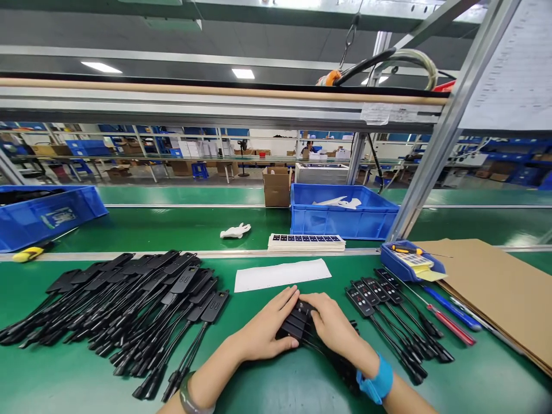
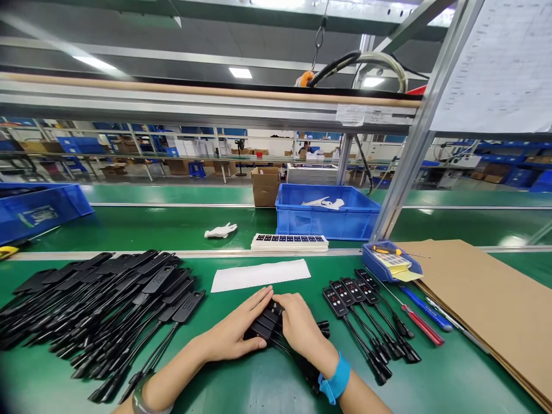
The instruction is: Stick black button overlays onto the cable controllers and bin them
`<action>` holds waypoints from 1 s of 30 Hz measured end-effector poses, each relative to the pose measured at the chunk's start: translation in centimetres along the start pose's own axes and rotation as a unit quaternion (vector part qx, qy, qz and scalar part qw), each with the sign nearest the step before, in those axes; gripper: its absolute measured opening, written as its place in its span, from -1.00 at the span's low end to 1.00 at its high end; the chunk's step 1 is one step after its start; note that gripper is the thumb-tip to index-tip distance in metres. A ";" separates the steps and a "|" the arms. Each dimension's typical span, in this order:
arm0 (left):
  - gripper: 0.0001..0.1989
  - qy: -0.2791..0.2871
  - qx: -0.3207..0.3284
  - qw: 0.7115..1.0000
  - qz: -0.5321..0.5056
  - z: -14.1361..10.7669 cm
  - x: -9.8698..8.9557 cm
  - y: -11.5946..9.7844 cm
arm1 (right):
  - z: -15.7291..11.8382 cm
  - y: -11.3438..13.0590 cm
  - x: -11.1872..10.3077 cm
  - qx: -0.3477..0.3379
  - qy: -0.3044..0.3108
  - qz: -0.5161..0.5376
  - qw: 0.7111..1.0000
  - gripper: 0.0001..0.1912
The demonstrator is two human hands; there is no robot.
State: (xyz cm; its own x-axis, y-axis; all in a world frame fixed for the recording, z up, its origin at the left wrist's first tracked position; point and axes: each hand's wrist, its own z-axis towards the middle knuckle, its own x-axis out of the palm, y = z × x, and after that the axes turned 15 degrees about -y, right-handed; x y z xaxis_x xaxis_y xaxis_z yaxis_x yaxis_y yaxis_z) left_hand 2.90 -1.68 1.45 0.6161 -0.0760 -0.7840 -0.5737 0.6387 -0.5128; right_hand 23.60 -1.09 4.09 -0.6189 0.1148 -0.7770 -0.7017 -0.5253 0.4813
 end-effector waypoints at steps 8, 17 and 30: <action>-0.23 -0.041 -0.021 0.998 -0.033 0.1 -0.2 -1.5 | 0.6 -3.4 -4.1 0.165 0.020 -0.372 0.913 -0.59; -0.21 0.004 0.018 1.000 0.003 0.1 -0.1 -0.9 | 0.4 -1.9 -1.5 0.053 0.083 -0.270 0.958 -0.47; -0.22 -0.013 0.020 1.000 -0.019 0.1 -0.6 -1.4 | 0.1 -3.3 -2.5 0.104 0.095 -0.088 0.986 -0.66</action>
State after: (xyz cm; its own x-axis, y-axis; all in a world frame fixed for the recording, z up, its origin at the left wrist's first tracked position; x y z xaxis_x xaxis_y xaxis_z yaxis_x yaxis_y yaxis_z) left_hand 3.36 -2.39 2.69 0.6520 -0.0813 -0.7538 -0.5278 0.6651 -0.5282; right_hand 27.43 0.48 4.51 -0.4177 0.0176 -0.9084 -0.8615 -0.3254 0.3898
